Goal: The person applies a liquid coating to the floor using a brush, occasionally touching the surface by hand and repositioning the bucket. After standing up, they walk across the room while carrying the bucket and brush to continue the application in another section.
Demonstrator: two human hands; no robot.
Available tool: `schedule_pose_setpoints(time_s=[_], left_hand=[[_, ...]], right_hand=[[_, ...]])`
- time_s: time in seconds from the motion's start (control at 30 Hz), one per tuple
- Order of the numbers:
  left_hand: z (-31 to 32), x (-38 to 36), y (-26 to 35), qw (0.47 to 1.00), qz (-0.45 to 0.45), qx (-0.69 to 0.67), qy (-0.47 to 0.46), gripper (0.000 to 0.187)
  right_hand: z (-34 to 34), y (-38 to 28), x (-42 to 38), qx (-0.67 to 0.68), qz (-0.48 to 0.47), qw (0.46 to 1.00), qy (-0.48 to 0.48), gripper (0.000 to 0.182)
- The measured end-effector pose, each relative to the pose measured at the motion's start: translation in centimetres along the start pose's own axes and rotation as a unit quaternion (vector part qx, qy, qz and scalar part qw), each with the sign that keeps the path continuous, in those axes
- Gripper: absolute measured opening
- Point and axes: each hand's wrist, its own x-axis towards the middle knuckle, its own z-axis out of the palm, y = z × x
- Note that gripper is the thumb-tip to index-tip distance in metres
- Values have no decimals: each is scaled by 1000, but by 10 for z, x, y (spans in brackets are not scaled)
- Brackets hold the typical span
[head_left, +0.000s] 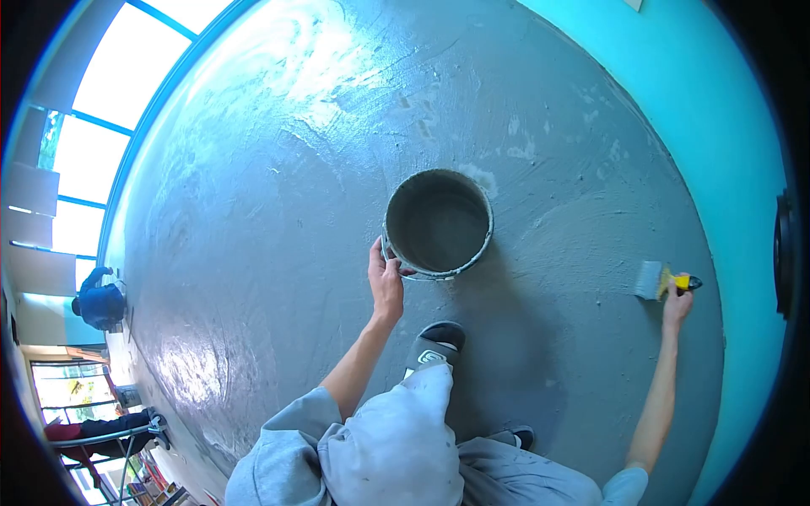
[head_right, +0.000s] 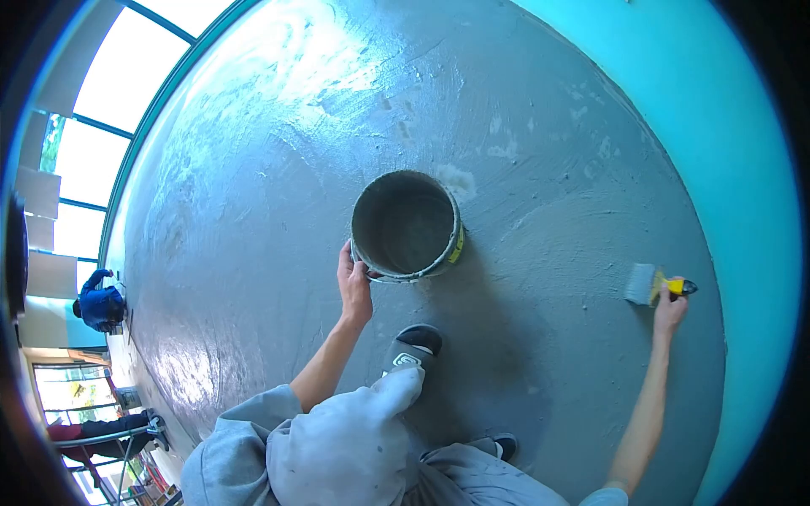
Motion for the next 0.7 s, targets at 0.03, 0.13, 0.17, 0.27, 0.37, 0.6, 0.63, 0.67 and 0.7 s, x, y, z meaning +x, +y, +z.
schedule_pose_setpoints(time_s=[0.03, 0.13, 0.17, 0.27, 0.37, 0.6, 0.63, 0.67, 0.7], left_hand=[[-1, 1, -1, 1000, 5, -1, -4, 50], [-3, 2, -2, 1000, 13, -1, -12, 53], [-3, 2, -1, 1000, 11, 1, -13, 51], [-5, 4, -1, 1000, -13, -6, -8, 41], [-6, 8, 4, 998, -58, -22, -11, 29], [-8, 3, 28, 990, -118, -65, -36, 23], [-10, 3, 31, 989, -123, -66, -42, 23], [-11, 3, 32, 988, -132, -65, -50, 29], [-7, 0, 39, 985, -148, -78, -52, 34]], right_hand=[[-10, -14, 0, -42, -9, 998, 40, 22], [-21, -49, -11, -117, -42, 990, 65, 23], [-22, -57, -14, -105, -62, 991, 61, 24], [-11, -84, -26, -47, -85, 994, 42, 23], [2, -126, -39, -19, -86, 996, 9, 23], [25, -204, -58, 89, -118, 988, -48, 20], [26, -210, -60, 95, -116, 987, -55, 20], [27, -214, -61, 107, -106, 987, -57, 19], [27, -216, -62, 107, -107, 987, -59, 20]])
